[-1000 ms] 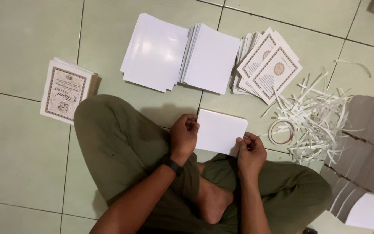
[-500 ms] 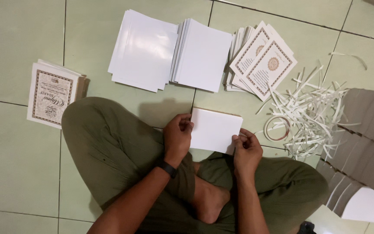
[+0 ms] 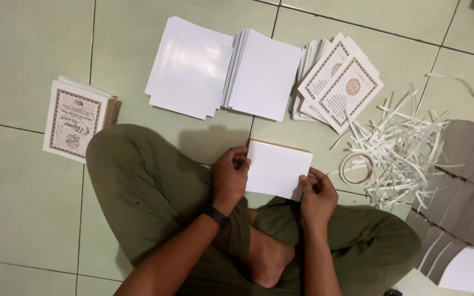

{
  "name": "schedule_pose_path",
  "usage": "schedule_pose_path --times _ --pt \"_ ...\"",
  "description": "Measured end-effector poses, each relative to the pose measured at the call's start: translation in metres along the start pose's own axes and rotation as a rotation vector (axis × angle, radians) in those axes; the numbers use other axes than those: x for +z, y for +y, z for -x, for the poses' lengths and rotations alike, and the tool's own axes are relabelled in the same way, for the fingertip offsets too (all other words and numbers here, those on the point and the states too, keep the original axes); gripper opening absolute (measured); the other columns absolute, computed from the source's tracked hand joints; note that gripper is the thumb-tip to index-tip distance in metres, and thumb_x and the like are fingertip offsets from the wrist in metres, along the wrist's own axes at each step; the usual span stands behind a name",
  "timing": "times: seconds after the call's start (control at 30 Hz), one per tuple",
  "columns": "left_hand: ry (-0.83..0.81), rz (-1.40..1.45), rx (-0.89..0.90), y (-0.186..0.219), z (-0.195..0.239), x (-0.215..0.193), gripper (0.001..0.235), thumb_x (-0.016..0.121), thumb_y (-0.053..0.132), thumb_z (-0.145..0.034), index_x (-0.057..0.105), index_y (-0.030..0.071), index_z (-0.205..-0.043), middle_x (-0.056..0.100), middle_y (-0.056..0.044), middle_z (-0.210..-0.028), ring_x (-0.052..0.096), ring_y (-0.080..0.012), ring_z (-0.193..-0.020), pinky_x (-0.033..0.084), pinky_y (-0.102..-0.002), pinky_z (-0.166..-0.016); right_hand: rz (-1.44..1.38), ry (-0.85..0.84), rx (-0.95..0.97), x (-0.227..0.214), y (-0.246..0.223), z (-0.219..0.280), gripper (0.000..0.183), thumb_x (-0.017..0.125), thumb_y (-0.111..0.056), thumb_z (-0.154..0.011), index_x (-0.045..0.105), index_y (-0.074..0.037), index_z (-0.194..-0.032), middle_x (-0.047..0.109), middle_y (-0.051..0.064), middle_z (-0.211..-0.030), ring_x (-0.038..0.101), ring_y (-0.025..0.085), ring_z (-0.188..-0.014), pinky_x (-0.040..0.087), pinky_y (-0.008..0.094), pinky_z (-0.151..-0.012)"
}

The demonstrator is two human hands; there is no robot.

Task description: The person sits on the floor and assembles small books by hand. They place a printed cover sheet onto a stack of white pages, fold the edges, and press the assembly to secure it. The person then places the finished book into a stack and repeats the process with additional materials.

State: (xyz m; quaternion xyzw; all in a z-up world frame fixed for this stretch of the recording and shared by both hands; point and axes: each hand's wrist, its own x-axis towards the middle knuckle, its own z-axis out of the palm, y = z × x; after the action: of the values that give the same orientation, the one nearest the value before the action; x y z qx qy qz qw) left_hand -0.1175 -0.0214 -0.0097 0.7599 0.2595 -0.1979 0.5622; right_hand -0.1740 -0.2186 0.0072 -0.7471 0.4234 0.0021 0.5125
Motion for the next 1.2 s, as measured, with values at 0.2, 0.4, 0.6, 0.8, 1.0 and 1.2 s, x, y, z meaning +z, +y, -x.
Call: schedule_pose_path --times 0.2,0.4,0.6,0.8,1.0,1.2 --pt "0.000 0.021 -0.021 -0.004 -0.002 0.002 0.027 0.070 0.004 -0.092 0.073 0.005 -0.119 0.074 -0.016 -0.095 0.074 -0.0269 -0.083 0.060 -0.037 -0.067 -0.017 0.001 0.027 0.001 0.005 -0.003 0.024 0.077 -0.001 -0.092 0.075 -0.002 -0.116 0.071 0.012 -0.084 0.059 0.017 -0.079 0.050 0.030 -0.070" --pt "-0.001 -0.019 -0.033 -0.001 -0.001 0.001 0.027 0.071 0.005 -0.091 0.075 0.007 -0.118 0.075 -0.016 -0.095 0.075 -0.0271 -0.084 0.061 -0.037 -0.068 -0.016 -0.001 0.016 0.001 -0.006 0.000 0.023 0.077 -0.001 -0.092 0.075 0.001 -0.115 0.069 0.013 -0.083 0.059 0.017 -0.080 0.050 0.031 -0.071" --pt "0.005 -0.011 -0.025 -0.005 -0.004 0.004 0.027 0.070 0.005 -0.092 0.075 0.006 -0.118 0.075 -0.017 -0.094 0.075 -0.0276 -0.082 0.060 -0.037 -0.066 -0.016 0.004 0.013 0.002 0.002 -0.002 0.023 0.077 0.000 -0.092 0.075 0.002 -0.114 0.070 0.014 -0.083 0.059 0.018 -0.080 0.051 0.032 -0.070" --pt "-0.008 0.003 -0.043 -0.004 -0.004 0.003 0.027 0.070 0.006 -0.092 0.074 0.005 -0.119 0.074 -0.018 -0.096 0.073 -0.0279 -0.083 0.060 -0.038 -0.068 -0.004 0.003 0.011 0.001 -0.004 0.000 0.026 0.077 -0.003 -0.093 0.074 0.000 -0.119 0.071 0.014 -0.083 0.060 0.018 -0.079 0.051 0.033 -0.071" --pt "-0.012 0.021 -0.051 0.001 -0.001 0.001 0.027 0.070 0.007 -0.093 0.074 0.005 -0.120 0.074 -0.018 -0.097 0.073 -0.0278 -0.084 0.060 -0.039 -0.068 0.007 0.000 0.000 0.002 -0.002 0.000 0.026 0.076 -0.003 -0.093 0.074 0.000 -0.119 0.071 0.014 -0.083 0.059 0.018 -0.079 0.051 0.032 -0.071" --pt "-0.006 0.004 -0.036 0.007 0.001 0.000 0.027 0.070 0.005 -0.093 0.074 0.002 -0.120 0.074 -0.019 -0.096 0.073 -0.0304 -0.086 0.060 -0.040 -0.069 -0.017 -0.001 0.002 0.002 -0.002 -0.002 0.025 0.075 -0.001 -0.092 0.074 0.001 -0.118 0.069 0.013 -0.081 0.059 0.018 -0.078 0.050 0.030 -0.068"
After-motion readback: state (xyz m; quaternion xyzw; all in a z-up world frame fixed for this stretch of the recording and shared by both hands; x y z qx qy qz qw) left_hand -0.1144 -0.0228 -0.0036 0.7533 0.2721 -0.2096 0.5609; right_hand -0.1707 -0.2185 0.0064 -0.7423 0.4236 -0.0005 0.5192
